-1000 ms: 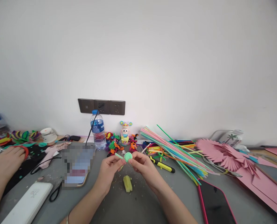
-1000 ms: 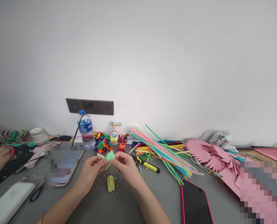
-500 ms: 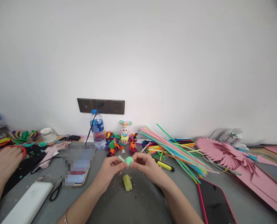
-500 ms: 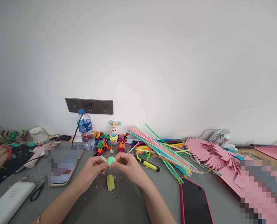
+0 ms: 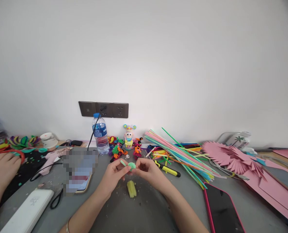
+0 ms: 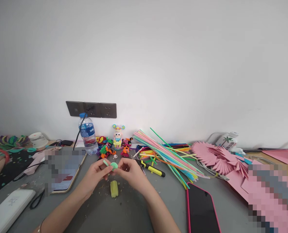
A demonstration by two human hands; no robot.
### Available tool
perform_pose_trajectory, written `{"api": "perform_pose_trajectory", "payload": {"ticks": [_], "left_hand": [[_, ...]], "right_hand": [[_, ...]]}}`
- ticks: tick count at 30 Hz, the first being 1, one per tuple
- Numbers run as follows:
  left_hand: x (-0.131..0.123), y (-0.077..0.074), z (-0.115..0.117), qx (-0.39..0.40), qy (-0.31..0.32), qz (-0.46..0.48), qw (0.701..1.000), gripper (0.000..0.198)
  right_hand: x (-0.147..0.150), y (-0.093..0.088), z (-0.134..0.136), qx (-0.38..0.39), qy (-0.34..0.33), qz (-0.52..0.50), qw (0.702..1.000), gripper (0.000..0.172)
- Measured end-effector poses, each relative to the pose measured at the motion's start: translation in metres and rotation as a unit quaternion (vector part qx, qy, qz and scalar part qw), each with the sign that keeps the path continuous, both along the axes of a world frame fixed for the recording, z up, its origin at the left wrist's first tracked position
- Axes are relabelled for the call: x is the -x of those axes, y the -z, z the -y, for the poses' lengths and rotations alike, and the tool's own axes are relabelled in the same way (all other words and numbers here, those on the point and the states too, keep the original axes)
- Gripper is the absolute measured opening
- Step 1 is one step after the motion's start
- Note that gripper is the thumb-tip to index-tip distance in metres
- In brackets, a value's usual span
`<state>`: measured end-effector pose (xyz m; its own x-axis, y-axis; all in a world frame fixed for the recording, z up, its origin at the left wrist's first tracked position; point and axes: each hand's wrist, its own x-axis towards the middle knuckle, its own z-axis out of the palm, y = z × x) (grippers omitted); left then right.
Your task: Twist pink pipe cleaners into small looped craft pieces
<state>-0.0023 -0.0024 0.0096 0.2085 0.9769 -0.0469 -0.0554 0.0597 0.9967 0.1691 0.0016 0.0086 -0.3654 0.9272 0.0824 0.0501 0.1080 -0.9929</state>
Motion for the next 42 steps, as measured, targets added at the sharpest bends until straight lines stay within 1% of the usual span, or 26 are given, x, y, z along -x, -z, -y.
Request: {"api": "perform_pose_trajectory", "payload": {"ticks": [4, 6, 9, 10, 12, 15, 17, 21, 24, 27, 30, 34, 38, 42], "left_hand": [[0.004, 0.001, -0.002, 0.003, 0.018, -0.026, 0.999, 0.034], [0.005, 0.003, -0.003, 0.011, 0.03, -0.036, 0.999, 0.033], [0.003, 0.006, -0.001, 0.027, 0.061, -0.048, 0.997, 0.031], [0.002, 0.007, 0.0, 0.033, 0.074, -0.047, 0.996, 0.03], [0.0, 0.009, 0.002, 0.044, 0.095, -0.038, 0.994, 0.03], [-0.003, 0.012, 0.003, 0.046, 0.105, -0.029, 0.993, 0.031], [-0.003, 0.012, 0.003, 0.047, 0.101, -0.022, 0.994, 0.033], [-0.002, 0.012, 0.003, 0.041, 0.095, -0.012, 0.995, 0.046], [-0.001, 0.013, 0.004, 0.029, 0.105, -0.025, 0.994, 0.046], [0.0, 0.013, 0.004, 0.024, 0.109, -0.028, 0.993, 0.045], [0.002, 0.011, 0.002, 0.016, 0.097, -0.023, 0.995, 0.045], [0.005, 0.005, -0.001, 0.018, 0.067, -0.018, 0.997, 0.044], [0.005, 0.002, -0.002, 0.028, 0.05, -0.011, 0.998, 0.041], [0.006, 0.005, -0.004, 0.02, 0.023, 0.014, 0.999, 0.043]], "right_hand": [[-0.005, -0.005, 0.001, 0.022, -0.038, -0.009, 0.999, 0.033], [-0.007, -0.007, 0.0, 0.018, -0.025, -0.01, 0.999, 0.034], [-0.008, -0.008, -0.002, -0.003, 0.018, -0.017, 1.0, 0.039], [-0.008, -0.007, -0.002, -0.003, 0.018, -0.018, 1.0, 0.039], [-0.006, -0.004, -0.002, 0.006, -0.002, -0.015, 1.0, 0.035], [-0.003, 0.002, -0.002, 0.019, -0.023, -0.008, 1.0, 0.028], [-0.002, 0.005, -0.002, 0.028, -0.02, -0.01, 0.999, 0.026], [-0.002, 0.005, -0.001, 0.053, -0.039, -0.034, 0.997, 0.024], [-0.001, 0.002, 0.001, 0.064, -0.059, -0.046, 0.995, 0.024], [-0.001, 0.002, 0.001, 0.058, -0.065, -0.061, 0.994, 0.021], [-0.003, 0.004, -0.002, 0.049, -0.033, -0.071, 0.996, 0.02], [-0.004, 0.004, -0.005, 0.023, 0.011, -0.061, 0.998, 0.024], [-0.002, -0.001, -0.004, -0.009, 0.019, -0.053, 0.998, 0.025], [-0.002, 0.001, -0.004, -0.058, 0.035, -0.005, 0.998, 0.021]]}}
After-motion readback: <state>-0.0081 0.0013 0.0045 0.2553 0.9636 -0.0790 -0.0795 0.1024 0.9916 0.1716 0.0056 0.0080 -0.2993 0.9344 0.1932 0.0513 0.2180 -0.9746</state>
